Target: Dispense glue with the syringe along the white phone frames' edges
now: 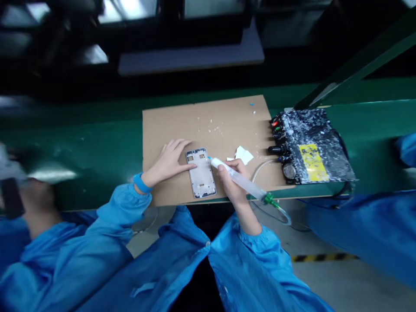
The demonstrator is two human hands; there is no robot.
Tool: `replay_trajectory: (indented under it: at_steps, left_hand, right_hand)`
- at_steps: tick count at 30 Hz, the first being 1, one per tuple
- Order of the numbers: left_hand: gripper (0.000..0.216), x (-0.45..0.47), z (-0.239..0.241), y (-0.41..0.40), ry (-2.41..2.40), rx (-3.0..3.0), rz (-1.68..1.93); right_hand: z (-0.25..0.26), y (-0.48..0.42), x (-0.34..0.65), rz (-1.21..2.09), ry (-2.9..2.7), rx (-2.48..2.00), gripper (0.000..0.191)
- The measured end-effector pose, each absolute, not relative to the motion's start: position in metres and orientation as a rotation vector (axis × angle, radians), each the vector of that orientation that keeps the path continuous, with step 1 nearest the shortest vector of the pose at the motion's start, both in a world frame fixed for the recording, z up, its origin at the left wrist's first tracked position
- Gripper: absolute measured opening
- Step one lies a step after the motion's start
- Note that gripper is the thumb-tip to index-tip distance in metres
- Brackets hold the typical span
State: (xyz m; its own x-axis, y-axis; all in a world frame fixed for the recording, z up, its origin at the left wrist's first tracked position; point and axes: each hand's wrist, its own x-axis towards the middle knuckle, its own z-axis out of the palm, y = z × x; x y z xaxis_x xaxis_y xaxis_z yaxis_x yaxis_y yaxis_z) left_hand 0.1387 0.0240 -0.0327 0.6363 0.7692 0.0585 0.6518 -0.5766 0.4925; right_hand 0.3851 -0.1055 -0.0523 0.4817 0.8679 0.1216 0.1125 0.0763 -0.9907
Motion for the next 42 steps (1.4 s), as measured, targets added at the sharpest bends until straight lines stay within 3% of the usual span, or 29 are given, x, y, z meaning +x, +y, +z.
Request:
replay_trajectory:
  at_steps: [4,9,16,23,31,42]
  left_hand:
    - [0.095,0.124,-0.018,0.087,1.359,2.497,0.197]
    - [0.061,0.132,0.000,0.145,1.874,2.409,0.620]
    - [0.044,0.165,0.002,0.096,1.389,2.642,0.531]
    - [0.018,0.212,-0.005,0.019,0.851,2.697,0.314]
    - [0.015,0.237,-0.025,-0.024,0.720,2.698,0.345]
    - [0.028,0.241,-0.039,-0.023,0.780,2.831,0.442]
  right_hand:
    - [-0.058,-0.103,0.382,0.734,-0.903,-1.339,0.042]
    - [-0.059,-0.102,0.379,0.649,-0.856,-1.293,0.042]
    - [-0.053,-0.128,0.413,0.476,-0.811,-1.396,0.046]
    - [-0.049,-0.144,0.466,0.407,-0.969,-1.561,0.030]
    - [-0.052,-0.157,0.450,0.206,-1.283,-1.500,0.009]
    - [-0.070,-0.155,0.450,0.169,-1.559,-1.535,0.019]
